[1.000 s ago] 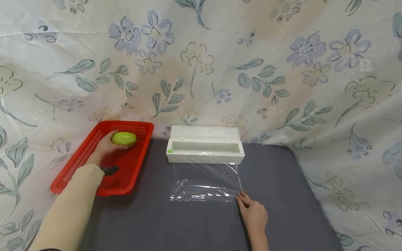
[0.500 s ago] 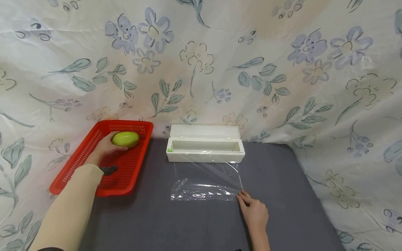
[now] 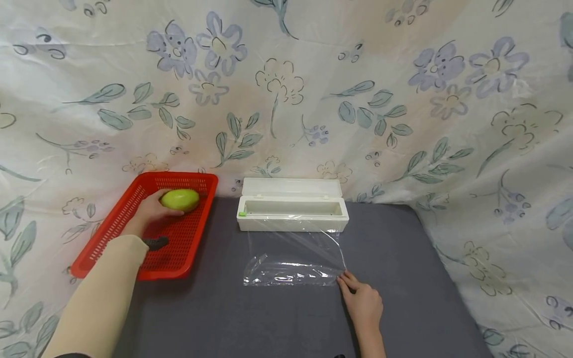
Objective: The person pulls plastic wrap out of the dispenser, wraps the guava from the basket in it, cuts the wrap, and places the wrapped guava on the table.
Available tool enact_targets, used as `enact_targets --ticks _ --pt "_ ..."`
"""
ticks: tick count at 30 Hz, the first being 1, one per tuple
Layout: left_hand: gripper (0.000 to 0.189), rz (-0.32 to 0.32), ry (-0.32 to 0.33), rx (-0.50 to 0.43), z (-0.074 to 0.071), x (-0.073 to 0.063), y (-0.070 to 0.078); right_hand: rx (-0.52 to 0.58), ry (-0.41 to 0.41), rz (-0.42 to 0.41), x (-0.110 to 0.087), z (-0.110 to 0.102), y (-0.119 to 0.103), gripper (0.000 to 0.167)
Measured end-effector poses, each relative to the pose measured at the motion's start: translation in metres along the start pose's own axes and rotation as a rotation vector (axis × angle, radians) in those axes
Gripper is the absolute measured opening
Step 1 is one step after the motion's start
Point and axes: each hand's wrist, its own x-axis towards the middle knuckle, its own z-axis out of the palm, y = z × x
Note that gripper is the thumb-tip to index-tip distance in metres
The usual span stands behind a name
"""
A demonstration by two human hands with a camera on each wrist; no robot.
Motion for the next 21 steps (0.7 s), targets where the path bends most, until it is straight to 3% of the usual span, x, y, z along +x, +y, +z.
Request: enact_targets --ticks 10,15,21 --pt "0.096 0.013 0.018 0.026 -0.011 -0.002 0.002 0.000 0.002 -0.005 -0.001 0.003 -0.002 0.022" --pt "0.095 0.040 0.045 0.024 -0.021 -0.003 0.014 0.008 0.007 -0.004 -0.001 0.002 -0.001 0.021" --pt "0.101 0.015 0.071 0.018 -0.029 -0.011 0.027 0.004 0.006 -0.006 0.001 0.000 -0.002 0.022"
